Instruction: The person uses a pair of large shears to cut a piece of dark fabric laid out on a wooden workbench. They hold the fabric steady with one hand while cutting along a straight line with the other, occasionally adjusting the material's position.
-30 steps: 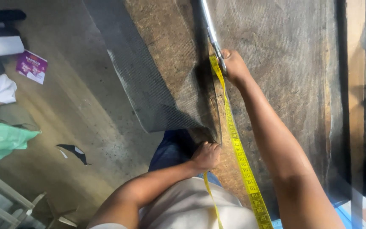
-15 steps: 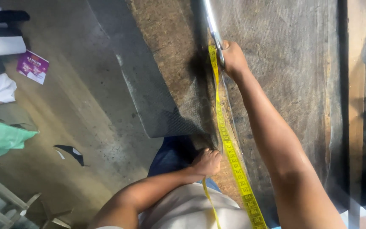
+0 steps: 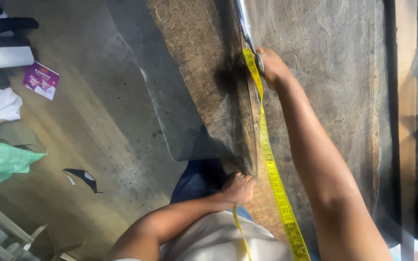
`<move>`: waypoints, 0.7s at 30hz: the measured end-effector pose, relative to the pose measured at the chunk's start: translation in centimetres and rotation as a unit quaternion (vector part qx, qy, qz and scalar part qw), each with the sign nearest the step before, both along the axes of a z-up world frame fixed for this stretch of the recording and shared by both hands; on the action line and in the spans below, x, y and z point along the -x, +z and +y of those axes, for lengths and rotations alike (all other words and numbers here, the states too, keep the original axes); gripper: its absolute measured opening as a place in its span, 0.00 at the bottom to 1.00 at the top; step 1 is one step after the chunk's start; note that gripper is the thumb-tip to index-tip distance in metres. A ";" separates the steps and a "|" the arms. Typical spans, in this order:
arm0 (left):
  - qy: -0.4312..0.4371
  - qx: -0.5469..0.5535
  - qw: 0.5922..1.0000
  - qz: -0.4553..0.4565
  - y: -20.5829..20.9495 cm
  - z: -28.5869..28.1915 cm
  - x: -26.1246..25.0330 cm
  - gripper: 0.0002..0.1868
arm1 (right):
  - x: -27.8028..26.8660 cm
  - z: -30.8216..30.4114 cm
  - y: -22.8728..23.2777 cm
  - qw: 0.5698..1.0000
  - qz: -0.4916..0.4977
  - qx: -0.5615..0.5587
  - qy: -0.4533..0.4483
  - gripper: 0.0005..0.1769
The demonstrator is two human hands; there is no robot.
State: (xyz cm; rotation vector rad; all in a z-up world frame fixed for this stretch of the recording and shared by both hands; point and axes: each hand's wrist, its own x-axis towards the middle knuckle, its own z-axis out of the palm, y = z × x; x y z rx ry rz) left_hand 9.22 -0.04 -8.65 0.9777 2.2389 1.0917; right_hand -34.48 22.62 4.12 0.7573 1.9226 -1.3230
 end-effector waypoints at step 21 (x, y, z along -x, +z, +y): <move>0.006 -0.002 1.000 0.023 0.4 0.1 0.6 0.02 | -0.4 -1.3 -0.3 0.992 0.041 0.040 -0.112 0.17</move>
